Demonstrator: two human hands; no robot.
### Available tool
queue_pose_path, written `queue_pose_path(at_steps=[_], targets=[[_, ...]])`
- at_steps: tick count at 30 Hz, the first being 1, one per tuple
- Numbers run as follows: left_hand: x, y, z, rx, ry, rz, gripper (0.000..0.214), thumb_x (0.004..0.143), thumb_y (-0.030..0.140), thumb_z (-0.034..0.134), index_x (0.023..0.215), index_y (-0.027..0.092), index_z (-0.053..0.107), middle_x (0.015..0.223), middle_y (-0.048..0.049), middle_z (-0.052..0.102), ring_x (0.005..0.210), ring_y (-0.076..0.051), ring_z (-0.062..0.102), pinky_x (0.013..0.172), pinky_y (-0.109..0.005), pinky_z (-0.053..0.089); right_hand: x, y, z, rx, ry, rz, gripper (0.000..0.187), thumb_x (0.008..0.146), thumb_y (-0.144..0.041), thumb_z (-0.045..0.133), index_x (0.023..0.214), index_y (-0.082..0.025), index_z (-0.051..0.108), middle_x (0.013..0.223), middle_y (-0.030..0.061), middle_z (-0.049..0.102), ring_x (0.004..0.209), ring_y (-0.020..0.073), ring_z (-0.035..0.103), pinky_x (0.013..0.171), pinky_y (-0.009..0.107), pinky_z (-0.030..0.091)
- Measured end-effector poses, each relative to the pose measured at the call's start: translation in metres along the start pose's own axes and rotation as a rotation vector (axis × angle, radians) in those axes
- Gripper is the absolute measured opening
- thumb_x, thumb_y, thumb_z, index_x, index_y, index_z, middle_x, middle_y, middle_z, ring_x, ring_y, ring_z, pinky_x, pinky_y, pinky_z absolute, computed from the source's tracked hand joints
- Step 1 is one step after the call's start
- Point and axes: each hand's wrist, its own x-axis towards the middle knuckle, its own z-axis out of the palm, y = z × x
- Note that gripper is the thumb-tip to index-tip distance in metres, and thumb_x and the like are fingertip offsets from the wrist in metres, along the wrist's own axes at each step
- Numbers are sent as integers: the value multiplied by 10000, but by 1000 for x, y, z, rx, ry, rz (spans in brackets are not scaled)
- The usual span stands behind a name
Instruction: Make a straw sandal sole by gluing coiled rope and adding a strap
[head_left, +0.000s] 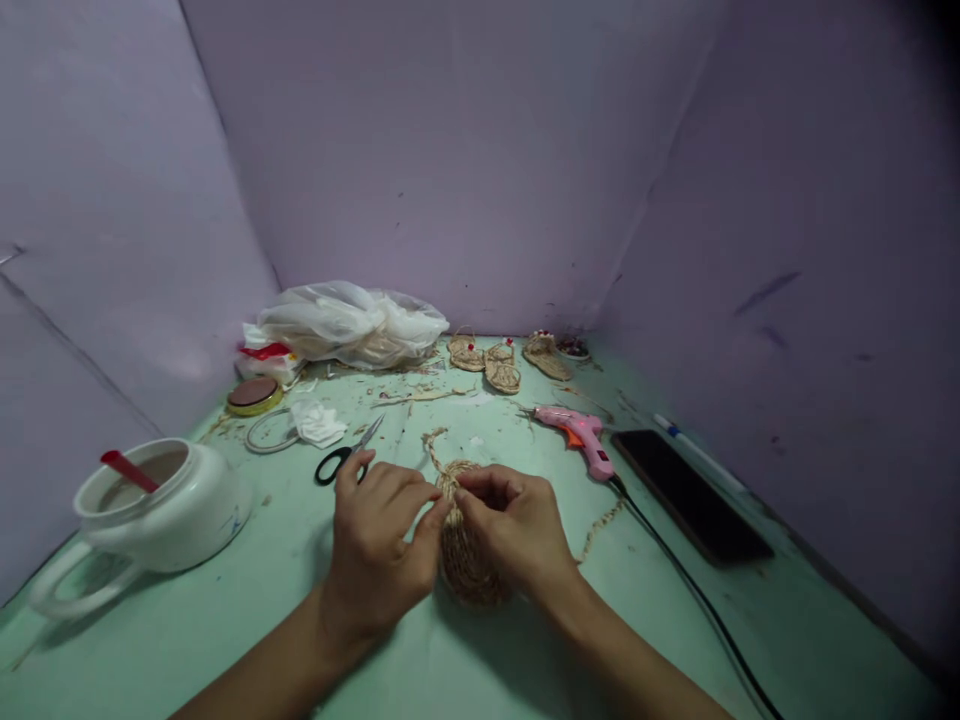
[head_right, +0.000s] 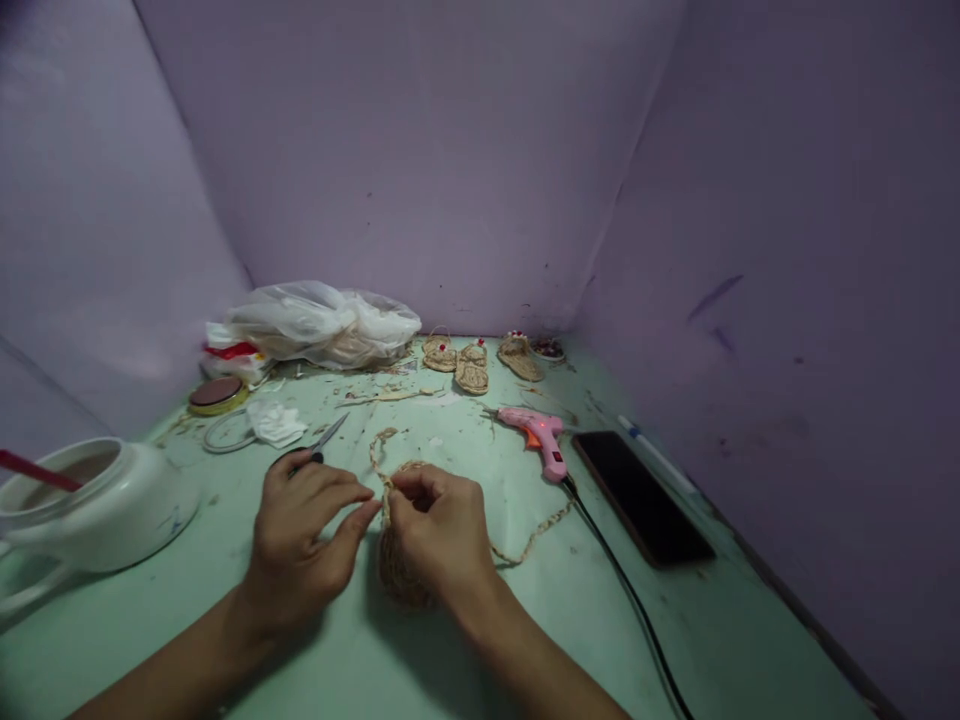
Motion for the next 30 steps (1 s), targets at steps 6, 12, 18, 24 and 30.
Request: queue_pose_path(at_steps=[6, 12, 18, 24, 30], targets=[[0, 1, 4, 13, -110, -118, 121, 755, 178, 543, 689, 194, 642, 677, -32, 680, 679, -195, 626, 942, -465, 318, -11, 4, 4, -250, -22, -342, 195, 745, -141, 552, 785, -187, 738, 702, 59, 722, 607, 176, 643, 577, 282, 487], [-2, 0, 5, 58, -168, -73, 204, 765, 130, 485, 655, 190, 646, 633, -38, 668, 644, -189, 603, 949, -470, 309, -11, 5, 9, -46, -71, -96, 138, 731, -211, 603, 766, -185, 733, 692, 47, 722, 600, 169, 639, 566, 271, 491], [1, -4, 4, -43, -186, -96, 186, 772, 137, 480, 666, 177, 627, 642, -33, 652, 648, -180, 588, 920, -453, 334, -2, -1, 10, 321, -79, 295, 144, 542, -228, 738, 640, -140, 680, 488, -8, 631, 427, 99, 527, 431, 209, 410], [5, -9, 5, -211, -229, -204, 194, 775, 171, 462, 667, 196, 621, 672, -21, 674, 665, -176, 593, 901, -434, 357, 0, -7, 4, 530, -153, 464, 205, 490, -207, 759, 638, -142, 633, 420, -38, 580, 339, 76, 470, 317, 171, 345], [10, -11, 2, -319, -211, -348, 209, 785, 235, 469, 643, 200, 618, 659, -19, 673, 693, -190, 584, 776, -366, 397, 1, -8, 1, 627, -163, 544, 211, 473, -149, 746, 646, -133, 627, 508, -6, 635, 364, 62, 489, 316, 146, 338]])
